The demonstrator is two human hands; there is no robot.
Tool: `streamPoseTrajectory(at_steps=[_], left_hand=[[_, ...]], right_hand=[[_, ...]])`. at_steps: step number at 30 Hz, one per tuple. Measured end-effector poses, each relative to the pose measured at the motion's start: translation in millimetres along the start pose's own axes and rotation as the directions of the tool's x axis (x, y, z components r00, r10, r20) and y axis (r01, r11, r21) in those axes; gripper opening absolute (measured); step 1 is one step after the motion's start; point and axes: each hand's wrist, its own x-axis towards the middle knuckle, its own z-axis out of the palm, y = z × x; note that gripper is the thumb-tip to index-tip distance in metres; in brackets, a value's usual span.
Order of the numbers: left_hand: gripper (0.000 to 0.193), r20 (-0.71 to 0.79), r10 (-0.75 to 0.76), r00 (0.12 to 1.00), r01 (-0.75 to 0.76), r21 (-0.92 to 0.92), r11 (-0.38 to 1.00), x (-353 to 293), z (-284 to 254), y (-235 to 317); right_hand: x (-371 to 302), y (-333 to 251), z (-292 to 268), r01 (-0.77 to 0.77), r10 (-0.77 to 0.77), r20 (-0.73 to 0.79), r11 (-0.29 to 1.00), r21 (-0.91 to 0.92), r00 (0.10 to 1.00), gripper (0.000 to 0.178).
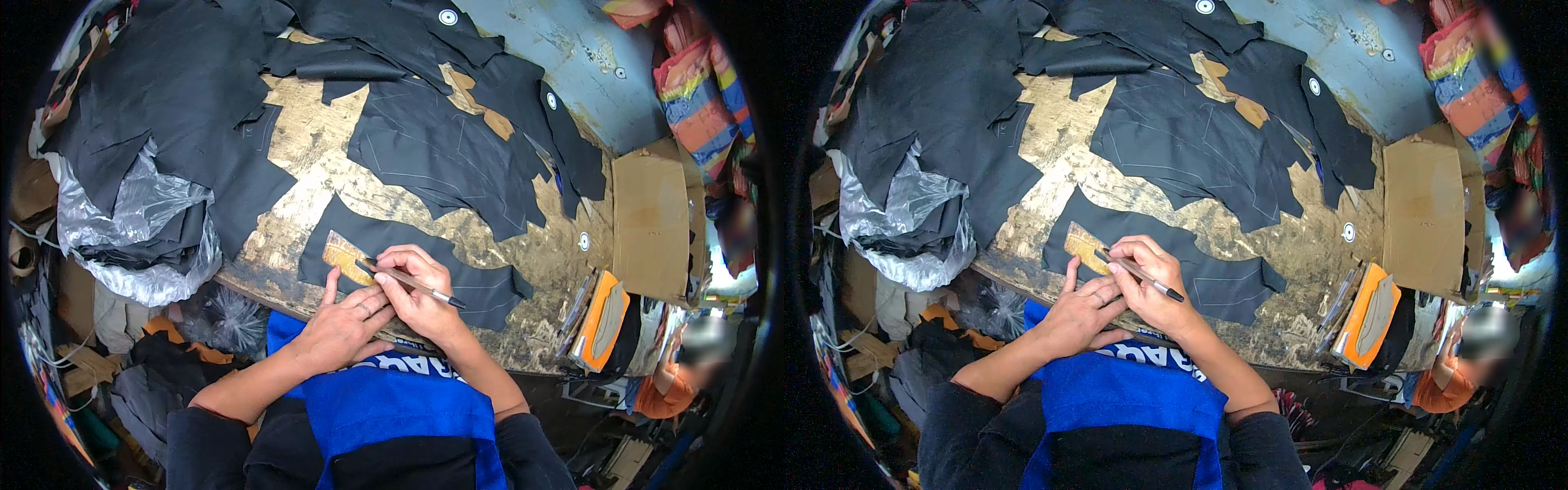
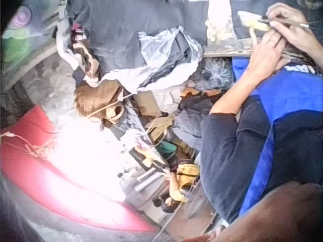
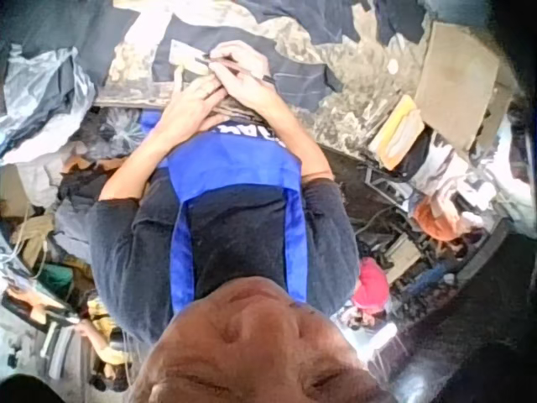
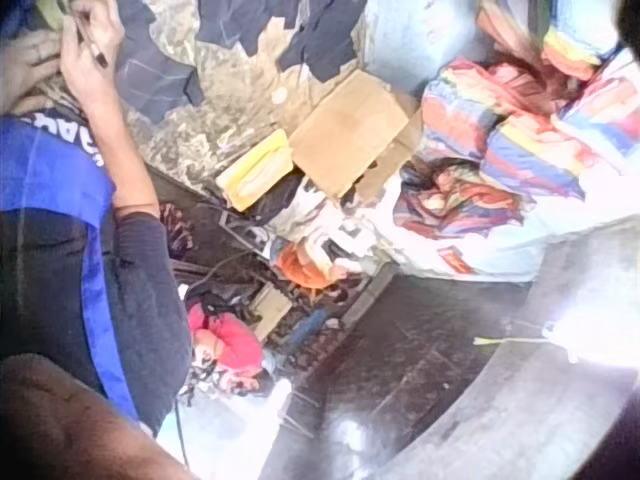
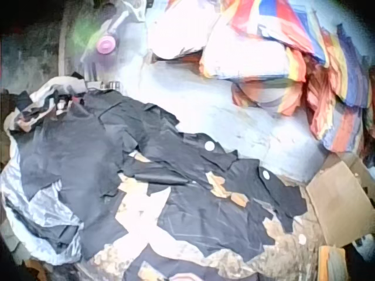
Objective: The person lays black fabric pieces on a work table, places a pattern template on them, and uses a pen to trace outlines. They reposition the fabric and template repeatedly to mark multiple pieces.
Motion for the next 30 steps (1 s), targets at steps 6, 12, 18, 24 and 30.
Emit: streamPoseTrajectory(at_steps=[6,12,18,24,30], left_hand=[[0.052,-0.013,0.009,1.0,-0.01,-0.02,1.0,-0.8,2.1,-1.5],[0.051,0.004,0.012,1.0,-0.012,-0.017,1.0,-2.2,2.6,-2.2],[0.054,0.011,0.01,1.0,-0.01,-0.02,1.0,-1.3,2.4,-2.4],[0.055,-0.011,0.008,1.0,-0.008,0.001,1.0,-0.2,0.0,-0.7],[0.054,0.067,-0.041,0.997,0.042,-0.016,0.999,1.8,-5.6,3.6]], right_hand=[[1.3,-1.7,7.4,-0.091,0.095,0.031,0.988,-0.127,0.995,0.013],[8.1,-2.9,12.5,0.077,-0.062,0.082,0.979,-0.187,0.995,0.012],[7.9,-5.0,11.2,-0.002,0.011,0.044,0.98,-0.201,0.999,0.01],[8.1,-8.3,3.1,0.068,-0.039,0.146,0.978,-0.198,0.988,0.01],[1.6,-14.1,-11.6,0.044,0.002,0.15,0.951,-0.308,0.989,0.008]])
